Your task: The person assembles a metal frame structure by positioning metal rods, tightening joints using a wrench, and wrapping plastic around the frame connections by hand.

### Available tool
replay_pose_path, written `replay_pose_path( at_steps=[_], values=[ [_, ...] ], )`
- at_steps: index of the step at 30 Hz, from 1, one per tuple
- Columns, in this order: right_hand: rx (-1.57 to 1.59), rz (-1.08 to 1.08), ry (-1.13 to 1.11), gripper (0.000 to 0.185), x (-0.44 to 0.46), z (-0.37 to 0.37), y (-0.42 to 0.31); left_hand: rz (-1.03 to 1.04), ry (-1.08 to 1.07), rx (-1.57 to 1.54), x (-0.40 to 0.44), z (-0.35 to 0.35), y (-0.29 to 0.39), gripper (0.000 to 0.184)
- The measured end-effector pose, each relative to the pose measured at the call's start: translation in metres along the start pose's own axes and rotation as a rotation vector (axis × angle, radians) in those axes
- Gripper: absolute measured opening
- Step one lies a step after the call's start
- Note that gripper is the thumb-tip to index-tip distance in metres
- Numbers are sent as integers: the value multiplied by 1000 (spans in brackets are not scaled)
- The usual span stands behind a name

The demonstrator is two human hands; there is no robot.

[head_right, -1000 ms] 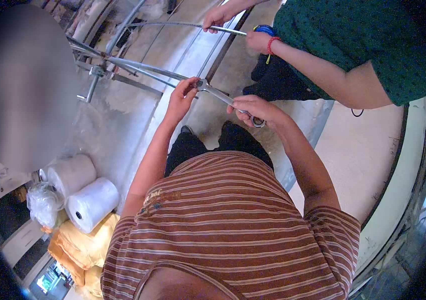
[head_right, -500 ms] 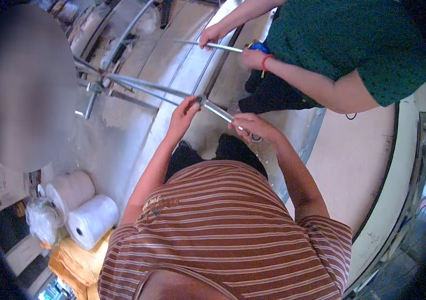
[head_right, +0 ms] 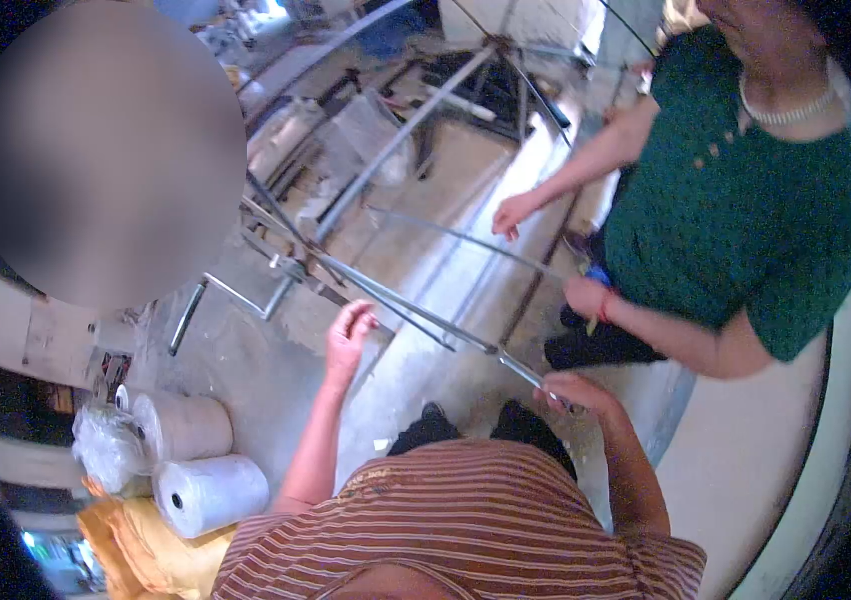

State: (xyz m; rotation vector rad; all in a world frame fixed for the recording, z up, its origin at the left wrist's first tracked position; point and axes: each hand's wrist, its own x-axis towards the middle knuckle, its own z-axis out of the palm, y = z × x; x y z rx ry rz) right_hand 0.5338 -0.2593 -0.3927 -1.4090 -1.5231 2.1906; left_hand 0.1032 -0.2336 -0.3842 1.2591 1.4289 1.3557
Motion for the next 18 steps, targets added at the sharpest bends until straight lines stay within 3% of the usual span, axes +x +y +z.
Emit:
replay_pose_path(
  at_steps=[1, 3, 5, 6, 7, 8, 9, 11, 13, 14, 18],
  values=[
    [24, 54, 6, 29, -1, 0, 1, 136, 72, 34, 19, -17, 17, 24],
    [21, 85, -2, 28, 4, -2, 2, 222, 205, -12, 56, -41, 79, 27],
    [-106, 68, 2, 28, 11, -10, 13, 502, 276, 92, 102, -67, 113, 31],
    [-226, 37, 10, 27, 17, -14, 26, 539, 341, 261, 122, -80, 128, 35],
    [-143, 185, 56, 25, 28, -18, 44, 516, 442, 441, 134, -83, 149, 41],
    [-182, 195, 78, 24, 18, -7, 21, 642, 542, 581, 157, -91, 146, 43],
    [-298, 62, 74, 21, 26, -11, 43, 773, 638, 713, 181, -102, 135, 44],
    [-232, 18, 193, 21, 34, -12, 71, 650, 311, 568, 233, -136, 101, 38],
    [-399, 109, 407, 24, 31, 5, 76, 527, 194, 402, 243, -121, 88, 33],
    [-332, 116, 448, 25, 27, 13, 74, 455, 136, 330, 242, -119, 83, 31],
    [-120, 146, 582, 26, -5, 64, 80, 515, 187, 391, 213, -82, 69, 24]
  ],
)
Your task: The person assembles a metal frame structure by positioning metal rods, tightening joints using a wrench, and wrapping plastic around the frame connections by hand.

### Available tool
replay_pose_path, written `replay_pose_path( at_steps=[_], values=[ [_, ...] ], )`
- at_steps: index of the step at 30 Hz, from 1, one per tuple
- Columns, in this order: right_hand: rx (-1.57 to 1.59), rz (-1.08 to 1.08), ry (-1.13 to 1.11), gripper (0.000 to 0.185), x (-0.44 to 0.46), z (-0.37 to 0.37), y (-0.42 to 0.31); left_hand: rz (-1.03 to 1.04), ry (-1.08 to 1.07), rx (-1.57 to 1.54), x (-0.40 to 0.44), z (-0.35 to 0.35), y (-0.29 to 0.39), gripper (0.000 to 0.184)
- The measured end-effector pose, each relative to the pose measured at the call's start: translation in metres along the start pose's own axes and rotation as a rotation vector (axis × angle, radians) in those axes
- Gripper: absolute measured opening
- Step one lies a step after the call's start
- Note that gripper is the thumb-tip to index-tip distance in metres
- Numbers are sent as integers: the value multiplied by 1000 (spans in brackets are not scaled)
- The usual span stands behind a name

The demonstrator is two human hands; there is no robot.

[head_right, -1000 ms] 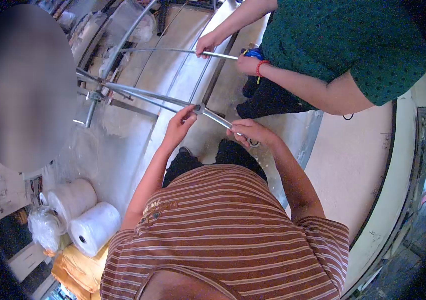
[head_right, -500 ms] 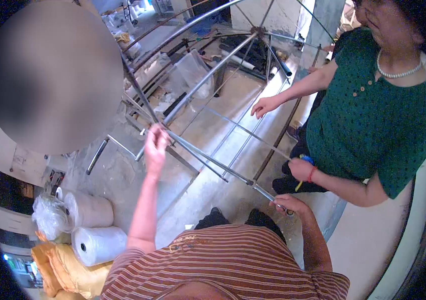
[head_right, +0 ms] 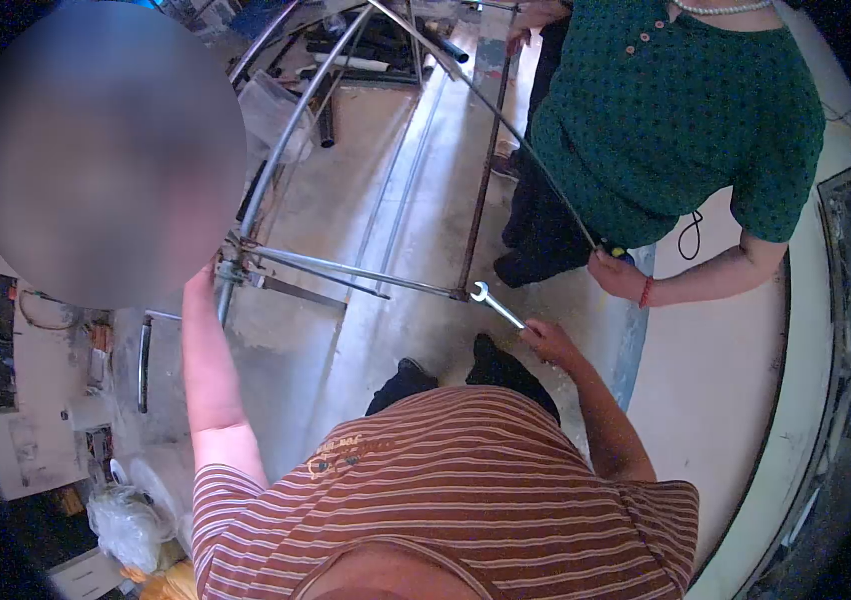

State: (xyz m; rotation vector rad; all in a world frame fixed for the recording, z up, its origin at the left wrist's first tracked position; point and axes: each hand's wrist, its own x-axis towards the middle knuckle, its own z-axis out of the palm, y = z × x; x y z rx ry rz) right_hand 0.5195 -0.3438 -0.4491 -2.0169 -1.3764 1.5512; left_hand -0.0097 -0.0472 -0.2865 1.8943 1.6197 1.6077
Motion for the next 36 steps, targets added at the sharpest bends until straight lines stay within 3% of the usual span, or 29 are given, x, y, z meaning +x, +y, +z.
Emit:
replay_pose_path(
  at_steps=[3, 7, 11, 19, 23, 26, 32, 36],
  values=[
    [150, 27, 77, 27, -32, 24, -1, 43, -74, 11, -20, 7, 33, 22],
    [273, 8, 131, 20, -72, 47, -13, 303, -116, 427, -44, 16, 50, 21],
    [306, 67, 142, 24, -99, 51, -27, 341, -110, 478, -71, 36, 62, 22],
    [376, 91, 193, 25, -110, 54, 27, 429, -310, 540, -124, 72, 63, 15],
    [192, 55, 221, 27, -118, 34, 29, 407, -425, 565, -149, 92, 62, 20],
    [238, 55, 139, 24, -129, 13, 11, 338, -497, 394, -168, 108, 57, 29],
    [442, -295, 257, 11, -124, 15, -24, 226, -686, 238, -194, 135, 45, 24],
    [479, -272, -73, 11, -78, 14, -97, 136, -812, 205, -218, 151, 31, 27]
  ],
)
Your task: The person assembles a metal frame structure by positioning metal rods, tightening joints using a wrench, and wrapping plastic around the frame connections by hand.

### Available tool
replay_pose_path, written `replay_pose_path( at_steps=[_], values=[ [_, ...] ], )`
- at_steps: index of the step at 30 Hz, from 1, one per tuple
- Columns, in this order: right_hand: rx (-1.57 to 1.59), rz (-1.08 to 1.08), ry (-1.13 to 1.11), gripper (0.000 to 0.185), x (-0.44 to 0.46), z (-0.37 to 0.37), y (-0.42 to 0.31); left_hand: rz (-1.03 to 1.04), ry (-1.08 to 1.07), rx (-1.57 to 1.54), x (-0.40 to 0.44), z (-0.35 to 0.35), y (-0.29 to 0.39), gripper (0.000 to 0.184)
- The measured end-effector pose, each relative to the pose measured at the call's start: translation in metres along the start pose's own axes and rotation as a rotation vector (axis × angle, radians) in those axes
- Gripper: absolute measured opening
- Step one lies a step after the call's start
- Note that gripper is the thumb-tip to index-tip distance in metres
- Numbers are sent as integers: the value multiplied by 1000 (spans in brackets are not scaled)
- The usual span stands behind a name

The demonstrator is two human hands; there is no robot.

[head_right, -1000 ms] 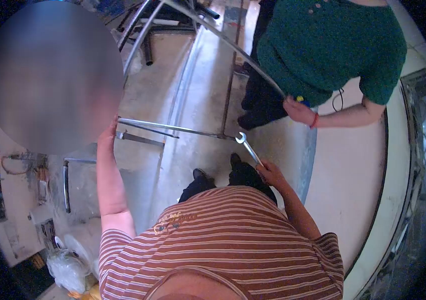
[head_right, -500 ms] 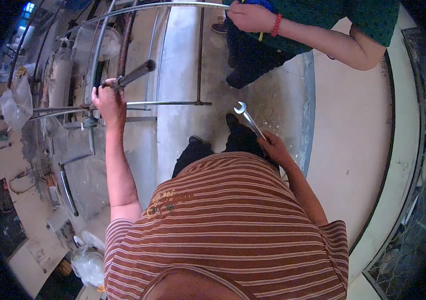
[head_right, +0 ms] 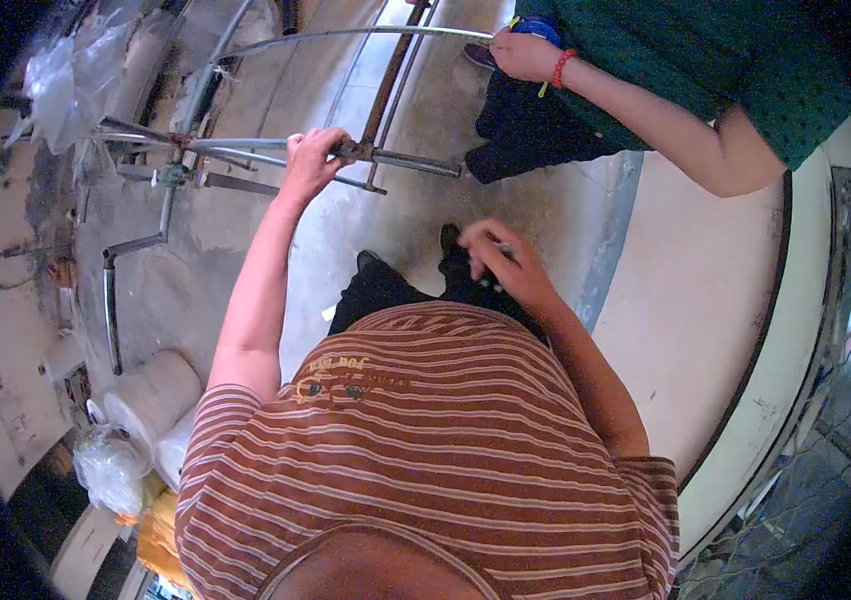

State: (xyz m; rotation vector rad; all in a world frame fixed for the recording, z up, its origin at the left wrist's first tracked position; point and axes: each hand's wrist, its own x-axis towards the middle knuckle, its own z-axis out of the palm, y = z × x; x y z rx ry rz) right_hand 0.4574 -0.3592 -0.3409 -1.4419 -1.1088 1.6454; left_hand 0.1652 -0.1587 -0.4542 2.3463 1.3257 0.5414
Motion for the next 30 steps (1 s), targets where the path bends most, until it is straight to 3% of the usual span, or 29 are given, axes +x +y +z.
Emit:
replay_pose_path(
  at_steps=[4, 7, 10, 13, 14, 17, 20, 24, 30],
  values=[
    [-122, -82, -124, 12, 53, 46, -4, -24, -89, -18, -2, 16, -14, 29],
    [-277, -193, -54, 8, 77, 74, 2, -22, -118, -9, -5, 25, -14, 28],
    [-218, -99, -129, 10, 93, 78, -33, 27, -108, 12, -8, 41, -22, 30],
    [206, -33, -295, 21, 111, 67, -55, -22, -175, 43, -4, 39, -15, 29],
    [72, -109, -256, 26, 122, 62, -19, 2, -133, 31, -6, 45, -17, 28],
    [2, 179, 93, 32, 126, 80, 49, -22, -170, 27, -3, 45, -11, 28],
    [281, 351, -119, 34, 120, 95, 44, -10, -161, -11, -6, 39, -15, 30],
    [541, 375, 61, 35, 145, 109, 50, 12, -144, -17, -6, 32, -13, 31],
    [706, 235, 203, 35, 184, 135, 62, 19, -166, -18, -7, 35, -15, 30]
  ],
)
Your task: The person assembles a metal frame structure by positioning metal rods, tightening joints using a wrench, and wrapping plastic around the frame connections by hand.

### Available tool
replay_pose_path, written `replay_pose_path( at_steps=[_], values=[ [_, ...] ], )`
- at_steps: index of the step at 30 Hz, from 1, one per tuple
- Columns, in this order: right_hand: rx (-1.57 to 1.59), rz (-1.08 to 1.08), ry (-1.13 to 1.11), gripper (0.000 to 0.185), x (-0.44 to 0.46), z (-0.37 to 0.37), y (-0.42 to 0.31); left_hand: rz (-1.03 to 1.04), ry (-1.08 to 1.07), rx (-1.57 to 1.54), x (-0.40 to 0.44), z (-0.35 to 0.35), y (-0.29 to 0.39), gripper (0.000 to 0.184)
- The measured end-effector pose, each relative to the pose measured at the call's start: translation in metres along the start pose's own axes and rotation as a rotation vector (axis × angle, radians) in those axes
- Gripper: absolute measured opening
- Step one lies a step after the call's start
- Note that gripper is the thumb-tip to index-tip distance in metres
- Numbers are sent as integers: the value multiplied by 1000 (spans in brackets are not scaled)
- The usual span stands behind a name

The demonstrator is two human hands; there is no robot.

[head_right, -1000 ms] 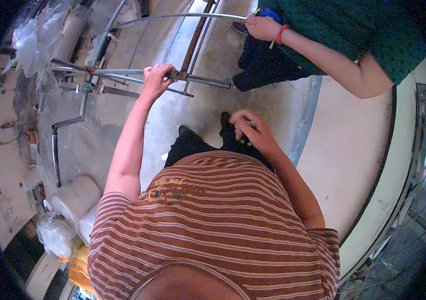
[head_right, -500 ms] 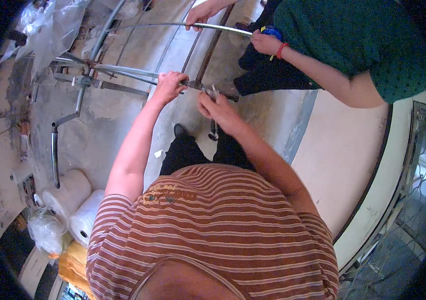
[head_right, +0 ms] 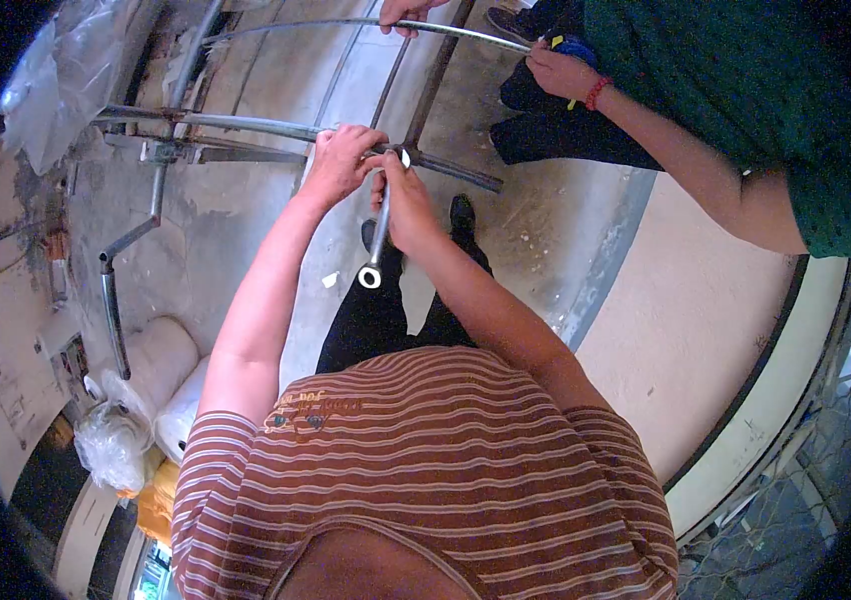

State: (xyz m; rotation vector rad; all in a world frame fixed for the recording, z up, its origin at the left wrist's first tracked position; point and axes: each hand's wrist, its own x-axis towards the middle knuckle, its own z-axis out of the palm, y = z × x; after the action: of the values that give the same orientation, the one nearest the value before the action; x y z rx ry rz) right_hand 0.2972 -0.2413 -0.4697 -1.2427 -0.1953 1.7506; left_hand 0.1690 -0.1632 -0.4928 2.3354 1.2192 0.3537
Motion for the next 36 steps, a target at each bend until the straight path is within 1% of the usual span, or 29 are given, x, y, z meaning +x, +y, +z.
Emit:
replay_pose_path(
  at_steps=[3, 4, 7, 10, 13, 16, 19, 20, 23, 24, 27, 28, 31, 34, 35, 36],
  values=[
    [144, -54, 78, 35, 7, 13, 9, 10, -24, -7, 2, 4, -7, 30],
    [270, -74, 18, 36, 21, 8, 20, 13, -35, -7, 3, 6, -9, 30],
    [326, -80, 126, 39, 23, 17, 20, 16, -95, -7, 6, -5, -3, 31],
    [391, -98, 191, 35, 17, 29, 13, 30, -89, -10, 6, -8, -4, 32],
    [101, -67, 98, 40, 10, 18, 7, 40, -102, -17, 6, -6, -8, 34],
    [131, -140, -24, 38, 18, 6, 18, 67, -33, -39, 4, -1, -10, 36],
    [110, -99, -217, 33, 24, -3, 13, 37, -102, -51, 7, -12, -4, 36],
    [145, -59, -189, 23, 20, 3, 9, 41, -154, 22, 9, -13, -5, 34],
    [303, -67, -353, 17, 27, -7, 19, 91, -112, -41, 11, -13, -9, 33],
    [336, -26, -284, 16, 25, -2, 18, 100, -138, -28, 13, -19, -6, 32],
    [343, -10, -446, 17, 34, -14, 42, 97, -208, 2, 19, -20, -10, 26],
    [315, 47, -344, 21, 28, -12, 47, 104, -205, -34, 21, -23, -7, 25],
    [253, 92, -319, 25, 13, 4, 54, 90, -203, -55, 26, -17, -9, 26],
    [-93, 165, -341, 31, 21, 5, 93, 41, -270, -53, 34, -18, -7, 26],
    [-33, 161, -343, 34, 20, 8, 97, 14, -290, -59, 33, -17, -7, 26],
    [25, 157, -346, 37, 20, 10, 100, 22, -251, -71, 32, -16, -5, 25]
  ],
)
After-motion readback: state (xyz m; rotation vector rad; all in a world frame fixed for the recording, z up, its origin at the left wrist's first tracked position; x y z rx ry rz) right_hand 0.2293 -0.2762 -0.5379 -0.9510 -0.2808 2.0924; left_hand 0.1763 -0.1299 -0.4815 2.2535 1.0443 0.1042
